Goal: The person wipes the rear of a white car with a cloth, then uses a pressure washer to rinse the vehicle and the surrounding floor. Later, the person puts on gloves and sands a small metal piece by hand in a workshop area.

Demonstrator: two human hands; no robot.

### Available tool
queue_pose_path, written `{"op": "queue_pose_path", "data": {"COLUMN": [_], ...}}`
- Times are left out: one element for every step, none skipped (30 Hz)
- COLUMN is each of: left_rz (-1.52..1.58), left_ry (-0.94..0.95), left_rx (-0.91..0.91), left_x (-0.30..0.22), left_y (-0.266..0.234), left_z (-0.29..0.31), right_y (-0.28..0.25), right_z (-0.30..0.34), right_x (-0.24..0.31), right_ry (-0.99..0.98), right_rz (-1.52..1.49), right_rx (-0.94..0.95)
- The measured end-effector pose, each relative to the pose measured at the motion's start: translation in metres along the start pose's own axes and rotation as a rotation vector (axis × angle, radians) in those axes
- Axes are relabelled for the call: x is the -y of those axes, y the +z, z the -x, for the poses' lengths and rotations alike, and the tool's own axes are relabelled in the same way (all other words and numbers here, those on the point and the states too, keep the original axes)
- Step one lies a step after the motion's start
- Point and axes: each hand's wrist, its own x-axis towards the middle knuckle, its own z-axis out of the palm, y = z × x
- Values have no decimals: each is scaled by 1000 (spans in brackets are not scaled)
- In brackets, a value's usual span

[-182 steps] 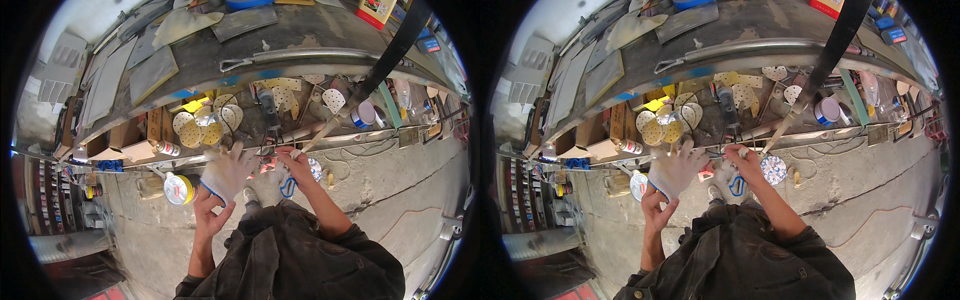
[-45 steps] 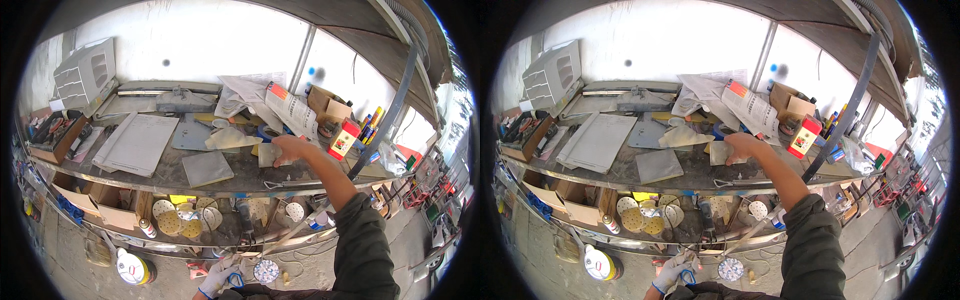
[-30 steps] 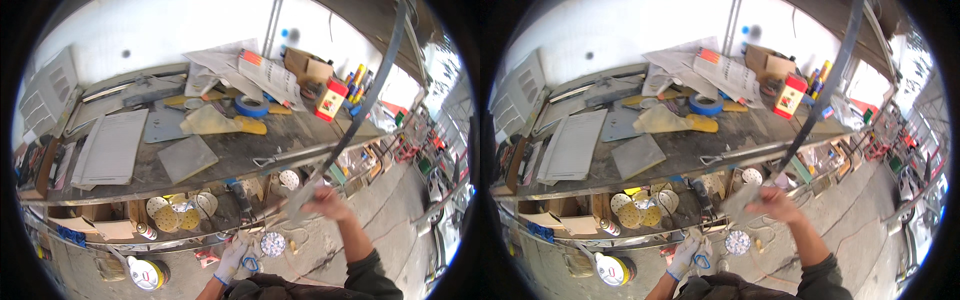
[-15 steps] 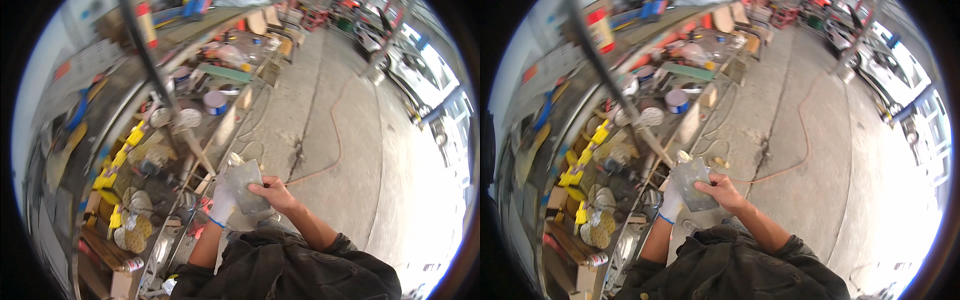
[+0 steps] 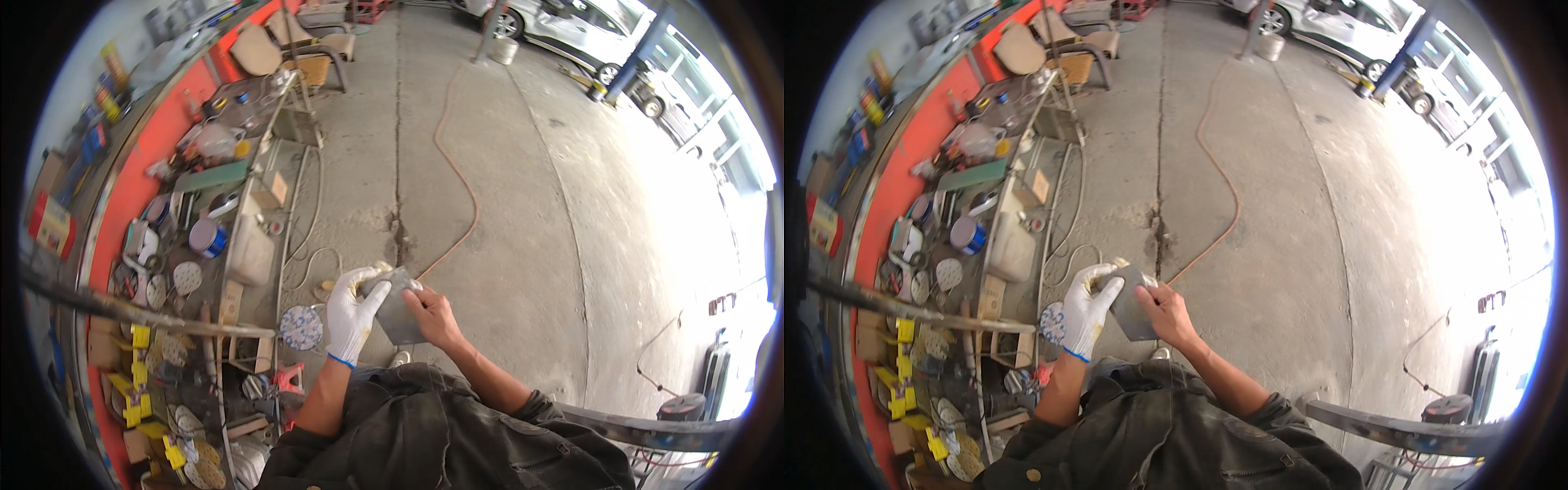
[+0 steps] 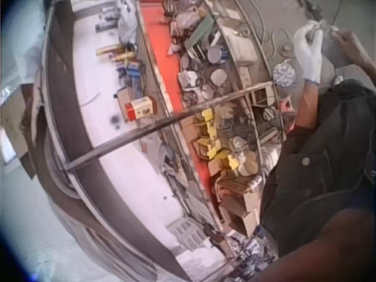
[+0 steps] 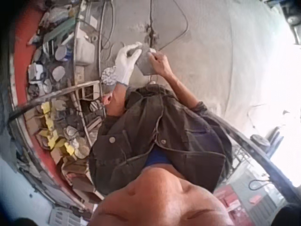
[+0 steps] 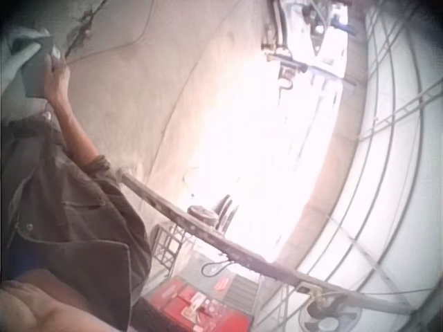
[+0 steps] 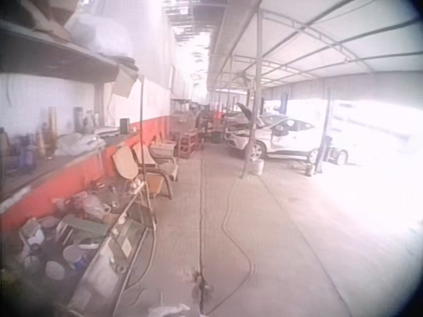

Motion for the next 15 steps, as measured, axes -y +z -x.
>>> {"op": "queue_pose_path", "data": {"left_rz": [-26,58,135,205,263,338,415,489,537,600,663,727,708,697,791], "left_ry": [-55,-123,-195,-276,-334,-382,-433,-487,-442,-467,-494,-526,-591,-784,-829], "left_rx": [68,142,218,297,324,317,313,306,267,291,311,335,298,224,464], "left_x": [-4,-10,-21,-25,-19,-18,-17,-15,-7,-9,-14,-16,-10,-7,9], "left_y": [15,28,40,51,64,78,93,106,117,126,132,138,140,141,133], "left_z": [-8,-17,-26,-34,-43,-49,-55,-60,-66,-72,-80,-88,-101,-110,-125], "right_y": [-14,-26,-35,-42,-48,-53,-58,-64,-73,-86,-101,-113,-122,-129,-132], "right_z": [-2,-4,-4,-4,-5,-5,-5,-4,-4,-2,0,4,4,4,5], "right_x": [-3,-7,-10,-14,-19,-24,-28,-33,-35,-37,-36,-46,-45,-41,-36], "right_ry": [64,63,63,68,75,83,91,156,207,253,288,279,279,276,258], "right_rz": [16,-11,-42,-77,-89,-105,-116,-277,-434,-588,-767,-938,-1030,-1122,-1169], "right_rx": [24,-15,-58,-101,-157,-216,-279,-322,-372,-421,-433,-475,-513,-546,-562]}}
